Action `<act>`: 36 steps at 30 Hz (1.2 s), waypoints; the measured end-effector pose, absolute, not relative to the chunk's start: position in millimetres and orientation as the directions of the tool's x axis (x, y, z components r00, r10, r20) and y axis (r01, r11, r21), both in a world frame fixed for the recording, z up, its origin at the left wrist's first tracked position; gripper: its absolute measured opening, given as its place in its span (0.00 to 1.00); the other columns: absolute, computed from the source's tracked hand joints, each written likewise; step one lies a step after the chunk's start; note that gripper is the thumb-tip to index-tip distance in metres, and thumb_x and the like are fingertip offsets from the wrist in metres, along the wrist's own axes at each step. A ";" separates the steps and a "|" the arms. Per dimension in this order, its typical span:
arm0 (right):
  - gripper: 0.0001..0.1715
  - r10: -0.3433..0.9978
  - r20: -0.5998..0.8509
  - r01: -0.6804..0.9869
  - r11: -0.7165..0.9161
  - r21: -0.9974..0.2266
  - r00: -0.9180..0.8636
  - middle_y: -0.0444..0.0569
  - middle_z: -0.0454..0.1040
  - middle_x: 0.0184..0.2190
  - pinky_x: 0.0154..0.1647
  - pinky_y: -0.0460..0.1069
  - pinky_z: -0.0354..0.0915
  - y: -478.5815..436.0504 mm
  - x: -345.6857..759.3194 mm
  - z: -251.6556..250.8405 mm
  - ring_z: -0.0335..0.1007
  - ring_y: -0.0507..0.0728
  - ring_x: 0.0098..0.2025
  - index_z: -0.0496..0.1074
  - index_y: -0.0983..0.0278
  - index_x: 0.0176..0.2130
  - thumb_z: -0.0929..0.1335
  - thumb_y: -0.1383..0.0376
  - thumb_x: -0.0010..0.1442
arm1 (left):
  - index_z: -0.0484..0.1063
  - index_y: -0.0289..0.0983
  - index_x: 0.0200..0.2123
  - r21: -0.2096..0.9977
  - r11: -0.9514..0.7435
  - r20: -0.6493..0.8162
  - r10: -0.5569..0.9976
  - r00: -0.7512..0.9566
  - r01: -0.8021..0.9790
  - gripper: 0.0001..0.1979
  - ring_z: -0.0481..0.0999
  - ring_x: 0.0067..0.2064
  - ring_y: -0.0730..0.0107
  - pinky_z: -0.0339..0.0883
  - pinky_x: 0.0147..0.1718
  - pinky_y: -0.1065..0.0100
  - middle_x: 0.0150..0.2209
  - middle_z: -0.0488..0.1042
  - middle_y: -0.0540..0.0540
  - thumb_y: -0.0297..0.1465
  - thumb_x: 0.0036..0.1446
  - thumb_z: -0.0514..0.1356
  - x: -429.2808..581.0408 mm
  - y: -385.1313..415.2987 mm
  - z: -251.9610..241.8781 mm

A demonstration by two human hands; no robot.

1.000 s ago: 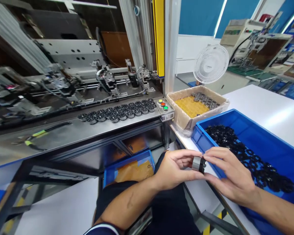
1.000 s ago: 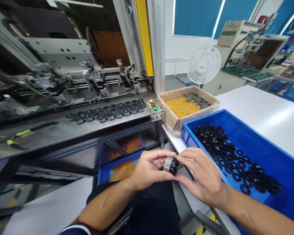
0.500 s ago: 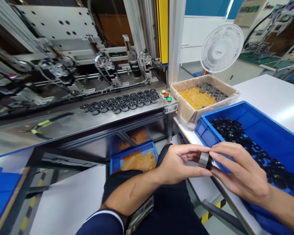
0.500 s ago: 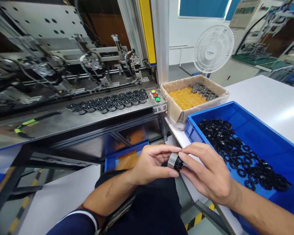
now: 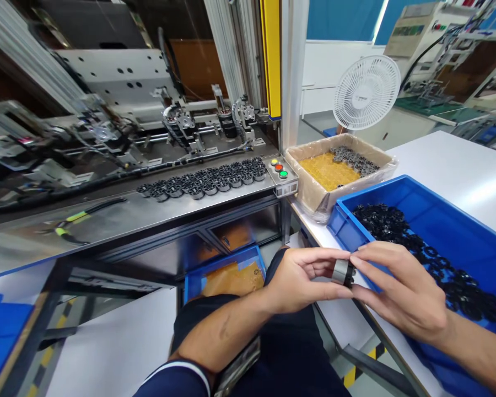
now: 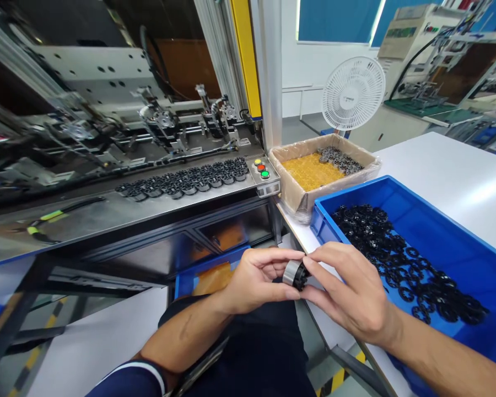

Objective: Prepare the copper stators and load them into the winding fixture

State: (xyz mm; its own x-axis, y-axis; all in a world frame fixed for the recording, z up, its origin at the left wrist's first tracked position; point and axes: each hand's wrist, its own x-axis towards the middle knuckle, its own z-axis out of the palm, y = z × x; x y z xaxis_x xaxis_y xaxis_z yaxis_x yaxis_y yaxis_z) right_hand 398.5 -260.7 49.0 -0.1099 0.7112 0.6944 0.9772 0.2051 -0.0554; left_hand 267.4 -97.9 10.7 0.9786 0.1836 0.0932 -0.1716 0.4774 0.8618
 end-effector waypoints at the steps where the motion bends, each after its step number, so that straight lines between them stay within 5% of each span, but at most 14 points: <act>1: 0.25 0.709 0.696 0.978 0.205 -0.044 -0.117 0.58 0.76 0.44 0.45 0.58 0.76 -261.0 399.4 48.7 0.74 0.63 0.46 0.71 0.68 0.55 0.74 0.69 0.59 | 0.79 0.33 0.48 0.867 0.473 0.079 0.183 0.980 -0.158 0.29 0.84 0.40 0.63 0.77 0.49 0.61 0.40 0.83 0.42 0.29 0.39 0.77 267.5 -97.9 10.4; 6: 0.21 0.694 0.706 0.981 0.195 0.004 -0.141 0.55 0.77 0.42 0.43 0.57 0.76 -261.2 403.5 48.2 0.76 0.62 0.45 0.71 0.64 0.53 0.73 0.64 0.61 | 0.79 0.32 0.49 0.881 0.463 0.025 0.168 0.985 -0.101 0.31 0.84 0.41 0.59 0.77 0.49 0.59 0.41 0.84 0.40 0.31 0.38 0.78 267.9 -97.2 7.5; 14: 0.13 0.652 0.727 0.960 0.279 0.035 -0.216 0.61 0.77 0.40 0.44 0.58 0.75 -258.2 402.8 52.2 0.75 0.62 0.45 0.72 0.73 0.43 0.66 0.63 0.68 | 0.82 0.38 0.46 0.907 0.408 0.010 0.228 0.974 -0.105 0.28 0.84 0.39 0.61 0.79 0.41 0.67 0.39 0.85 0.43 0.26 0.36 0.78 268.2 -98.5 2.5; 18: 0.14 0.644 0.740 0.968 0.249 0.036 -0.194 0.60 0.77 0.38 0.42 0.57 0.75 -258.9 399.7 48.5 0.75 0.61 0.43 0.72 0.71 0.40 0.63 0.63 0.70 | 0.80 0.39 0.50 0.944 0.309 0.036 0.260 0.965 -0.118 0.27 0.83 0.39 0.63 0.78 0.42 0.66 0.40 0.84 0.44 0.31 0.45 0.75 264.5 -108.7 2.3; 22: 0.24 0.635 0.772 0.963 0.232 -0.137 -0.043 0.61 0.76 0.42 0.44 0.57 0.75 -257.2 402.6 45.6 0.74 0.61 0.45 0.73 0.71 0.45 0.71 0.51 0.63 | 0.73 0.42 0.59 0.968 0.220 0.087 0.154 0.984 -0.120 0.22 0.81 0.49 0.60 0.74 0.51 0.63 0.49 0.81 0.41 0.35 0.62 0.64 259.3 -116.4 5.5; 26: 0.29 0.749 0.656 0.931 0.168 -0.324 0.094 0.54 0.77 0.42 0.45 0.49 0.74 -264.1 449.0 43.8 0.76 0.55 0.43 0.74 0.69 0.47 0.72 0.48 0.60 | 0.75 0.41 0.57 0.984 0.105 0.128 0.145 0.981 -0.144 0.19 0.79 0.49 0.59 0.75 0.47 0.65 0.57 0.74 0.39 0.36 0.63 0.61 268.4 -107.8 6.4; 30: 0.26 0.729 0.637 0.967 -0.164 -0.194 0.252 0.47 0.76 0.37 0.37 0.44 0.72 -281.4 530.3 16.8 0.76 0.49 0.35 0.76 0.71 0.43 0.59 0.54 0.71 | 0.75 0.35 0.54 0.992 0.070 0.081 0.327 0.942 -0.109 0.21 0.80 0.40 0.64 0.75 0.41 0.65 0.47 0.79 0.39 0.37 0.61 0.64 285.2 -87.7 -0.7; 36: 0.14 0.717 0.673 0.979 -0.196 -0.053 0.180 0.44 0.74 0.32 0.27 0.44 0.70 -278.9 572.2 -54.9 0.70 0.48 0.27 0.73 0.67 0.43 0.65 0.58 0.71 | 0.77 0.35 0.49 0.997 -0.016 0.072 0.378 0.923 -0.071 0.23 0.75 0.35 0.71 0.70 0.34 0.72 0.42 0.77 0.43 0.38 0.51 0.71 288.8 -83.9 -3.8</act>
State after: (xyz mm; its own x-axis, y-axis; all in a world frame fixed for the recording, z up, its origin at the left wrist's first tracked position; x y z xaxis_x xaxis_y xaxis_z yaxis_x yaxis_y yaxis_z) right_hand 572.2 -278.9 -54.9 0.1802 0.7170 0.6734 0.9791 -0.1965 -0.0529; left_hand 288.8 -83.9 -3.8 0.9231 0.3778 0.0716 -0.0710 -0.0156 0.9974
